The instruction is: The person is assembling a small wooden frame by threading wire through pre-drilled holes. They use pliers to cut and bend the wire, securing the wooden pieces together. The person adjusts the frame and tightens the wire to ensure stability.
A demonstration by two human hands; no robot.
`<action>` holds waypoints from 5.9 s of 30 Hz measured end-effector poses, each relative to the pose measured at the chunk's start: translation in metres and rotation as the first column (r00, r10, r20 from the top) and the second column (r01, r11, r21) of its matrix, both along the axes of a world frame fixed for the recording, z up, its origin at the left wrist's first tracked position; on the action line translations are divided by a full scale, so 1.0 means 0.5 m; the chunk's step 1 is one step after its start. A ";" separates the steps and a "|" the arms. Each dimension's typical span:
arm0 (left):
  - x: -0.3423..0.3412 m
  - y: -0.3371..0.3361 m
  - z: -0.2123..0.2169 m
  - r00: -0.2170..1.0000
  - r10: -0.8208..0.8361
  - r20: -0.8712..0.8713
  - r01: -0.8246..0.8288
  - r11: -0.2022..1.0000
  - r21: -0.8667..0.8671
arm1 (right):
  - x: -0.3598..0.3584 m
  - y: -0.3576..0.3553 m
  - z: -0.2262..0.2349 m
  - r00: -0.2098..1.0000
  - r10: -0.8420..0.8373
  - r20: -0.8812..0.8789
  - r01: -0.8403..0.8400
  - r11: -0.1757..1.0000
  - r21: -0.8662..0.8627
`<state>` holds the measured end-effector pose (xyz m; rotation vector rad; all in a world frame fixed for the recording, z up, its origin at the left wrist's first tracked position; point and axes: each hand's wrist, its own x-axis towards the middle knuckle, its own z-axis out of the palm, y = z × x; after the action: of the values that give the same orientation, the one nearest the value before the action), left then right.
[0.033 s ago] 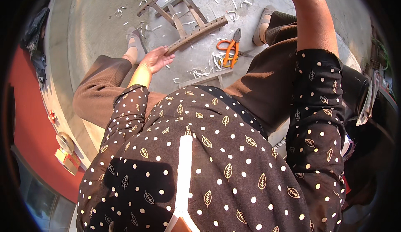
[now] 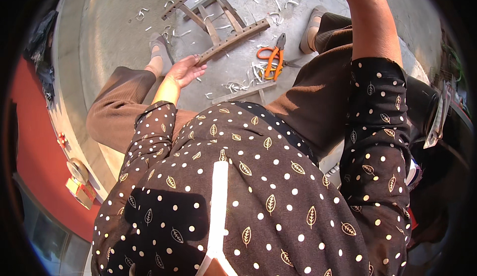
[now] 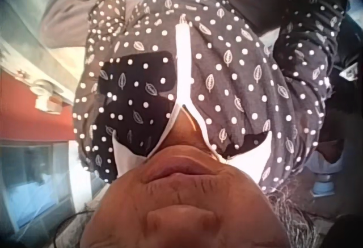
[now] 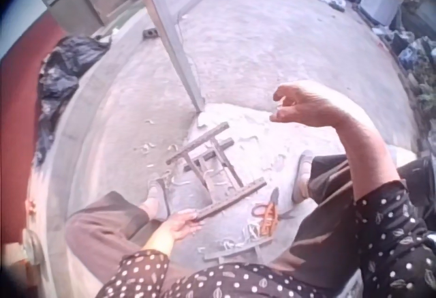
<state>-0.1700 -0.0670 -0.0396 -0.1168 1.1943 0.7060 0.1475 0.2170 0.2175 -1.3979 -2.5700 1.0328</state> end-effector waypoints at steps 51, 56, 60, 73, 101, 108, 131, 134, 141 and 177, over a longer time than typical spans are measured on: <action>0.054 0.004 0.000 0.911 -0.211 -0.354 0.230 0.973 0.012 | -0.028 -0.040 0.027 0.998 0.056 0.033 -0.053 0.996 -0.072; 0.047 0.001 -0.004 0.894 -0.268 -0.359 0.291 0.957 0.009 | -0.036 -0.044 0.019 0.997 0.035 0.066 -0.034 0.999 -0.026; 0.026 0.035 0.004 0.901 -0.314 -0.300 0.331 0.943 0.006 | -0.035 -0.042 0.027 0.991 0.006 0.136 -0.004 1.000 -0.015; -0.172 0.272 0.016 0.898 0.227 -0.376 -0.199 0.974 0.110 | -0.068 -0.036 0.034 0.991 0.030 0.129 -0.021 0.998 -0.067; -0.247 0.345 0.022 0.909 -0.284 -0.306 0.342 0.926 0.156 | -0.078 -0.026 0.022 0.993 0.073 0.097 -0.062 0.992 -0.108; -0.236 0.347 0.052 0.721 -0.460 -0.518 0.591 0.798 0.115 | -0.082 -0.026 0.026 0.996 0.087 0.023 -0.083 0.988 -0.134; -0.050 0.214 0.195 0.943 0.047 -0.329 0.128 0.863 0.489 | -0.070 -0.042 -0.071 0.990 0.131 0.060 -0.131 0.991 0.003; -0.067 0.202 0.161 0.929 0.104 -0.355 0.086 0.873 0.481 | -0.071 -0.043 -0.073 0.988 0.134 0.082 -0.135 0.991 0.008; -0.120 0.180 0.066 0.913 0.332 -0.238 -0.176 0.845 0.506 | -0.074 -0.047 -0.075 0.987 0.144 0.072 -0.146 0.989 0.024; -0.186 0.218 0.002 0.803 0.010 -0.596 0.187 0.945 0.268 | -0.105 -0.053 -0.039 0.984 0.154 0.090 -0.146 0.986 -0.086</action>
<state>-0.2629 0.0417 -0.0389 0.4653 1.6513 0.8733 0.0947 0.1905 0.1978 -1.3190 -2.7700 1.1256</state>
